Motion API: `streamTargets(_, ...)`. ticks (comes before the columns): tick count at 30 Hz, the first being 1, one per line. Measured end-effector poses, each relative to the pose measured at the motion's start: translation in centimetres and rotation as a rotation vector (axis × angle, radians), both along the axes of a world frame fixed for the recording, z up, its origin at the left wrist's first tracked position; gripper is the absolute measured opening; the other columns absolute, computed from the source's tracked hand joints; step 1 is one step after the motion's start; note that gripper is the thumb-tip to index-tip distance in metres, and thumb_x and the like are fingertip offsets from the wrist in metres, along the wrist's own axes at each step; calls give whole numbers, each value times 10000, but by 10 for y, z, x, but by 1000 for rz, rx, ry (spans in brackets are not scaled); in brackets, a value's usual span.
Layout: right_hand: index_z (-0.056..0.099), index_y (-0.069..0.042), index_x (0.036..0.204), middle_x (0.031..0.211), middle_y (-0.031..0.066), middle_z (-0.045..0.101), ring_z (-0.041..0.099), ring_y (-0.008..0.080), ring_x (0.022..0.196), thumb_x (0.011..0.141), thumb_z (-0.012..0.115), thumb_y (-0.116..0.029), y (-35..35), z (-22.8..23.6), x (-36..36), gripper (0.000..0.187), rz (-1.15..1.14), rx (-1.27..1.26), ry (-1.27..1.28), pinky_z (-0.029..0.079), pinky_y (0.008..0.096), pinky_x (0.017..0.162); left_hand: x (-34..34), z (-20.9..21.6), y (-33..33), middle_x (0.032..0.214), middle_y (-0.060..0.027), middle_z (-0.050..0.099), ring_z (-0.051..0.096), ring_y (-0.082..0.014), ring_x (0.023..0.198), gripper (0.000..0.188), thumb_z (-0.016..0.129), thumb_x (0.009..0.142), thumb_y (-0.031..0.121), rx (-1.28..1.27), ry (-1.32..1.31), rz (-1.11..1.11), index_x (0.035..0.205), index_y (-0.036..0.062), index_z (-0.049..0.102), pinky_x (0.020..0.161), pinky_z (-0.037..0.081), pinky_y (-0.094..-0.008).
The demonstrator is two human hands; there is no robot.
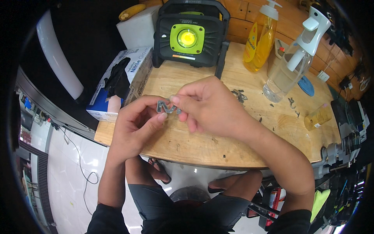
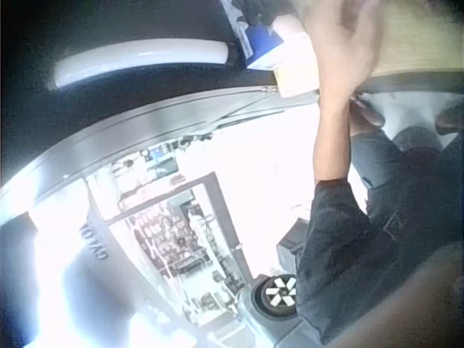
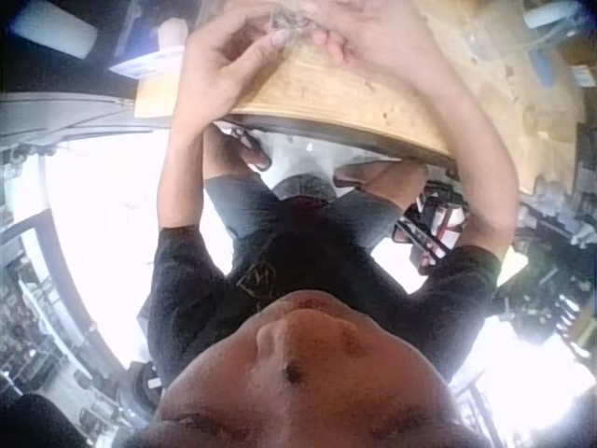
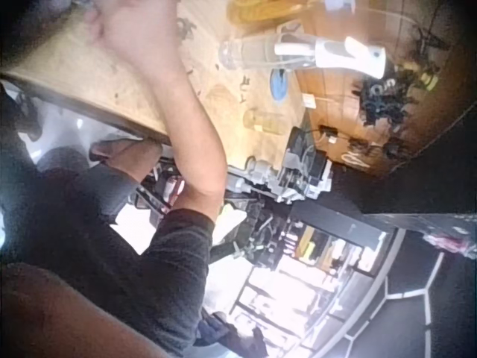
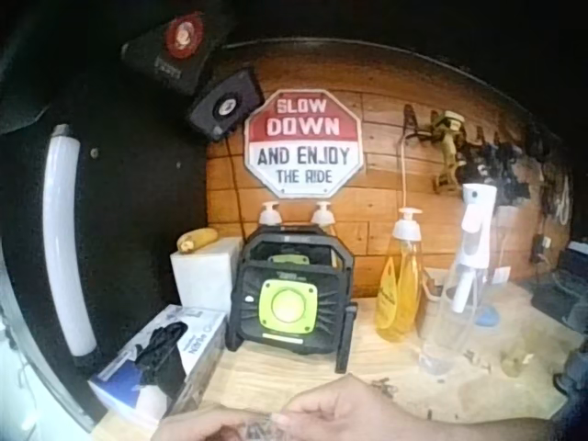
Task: The person uses a utility knife to scrape and clean a small metal component on a wooden table. They then pick up a second metal piece and attempt to fit the two parts together, manipulating them with their fingers to align the components.
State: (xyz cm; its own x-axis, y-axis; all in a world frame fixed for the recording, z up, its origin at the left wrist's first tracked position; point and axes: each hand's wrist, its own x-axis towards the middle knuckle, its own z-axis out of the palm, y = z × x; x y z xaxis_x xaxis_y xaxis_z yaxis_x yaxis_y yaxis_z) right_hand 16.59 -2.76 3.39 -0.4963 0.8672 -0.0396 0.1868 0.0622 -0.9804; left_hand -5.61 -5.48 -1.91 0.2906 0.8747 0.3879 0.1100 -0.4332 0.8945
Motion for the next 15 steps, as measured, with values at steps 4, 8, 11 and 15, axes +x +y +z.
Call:
streamTargets(4,688,47,881,688,53,646,609,105,523,1039,612,-170,1,-2,0,279,15,-6,-11,494,258,498,4,3,-4,901,4,629,539,-39,752,223,720,960,68,-17,-39,23,1163,-7,665,650,445,-198)
streamTargets(8,699,58,950,760,72,666,634,115,574,1038,608,-154,5,-11,3,247,21,19,32,510,262,505,5,6,-6,878,-12,635,574,-53,759,127,648,1024,108,-116,-138,42,1062,-14,653,648,467,-205)
streamTargets(11,702,65,1005,816,90,679,653,123,617,1034,606,-136,8,-14,5,225,19,29,93,532,268,519,5,7,-8,836,-19,631,588,-66,737,176,579,1068,134,-161,-112,46,987,-14,633,635,479,-213)
streamTargets(15,713,50,1061,821,72,684,662,118,640,1028,617,-120,6,-7,4,198,18,-3,53,542,257,541,-14,7,-6,795,-19,620,588,-73,709,206,564,1079,146,-260,-110,-71,956,-9,622,618,476,-214)
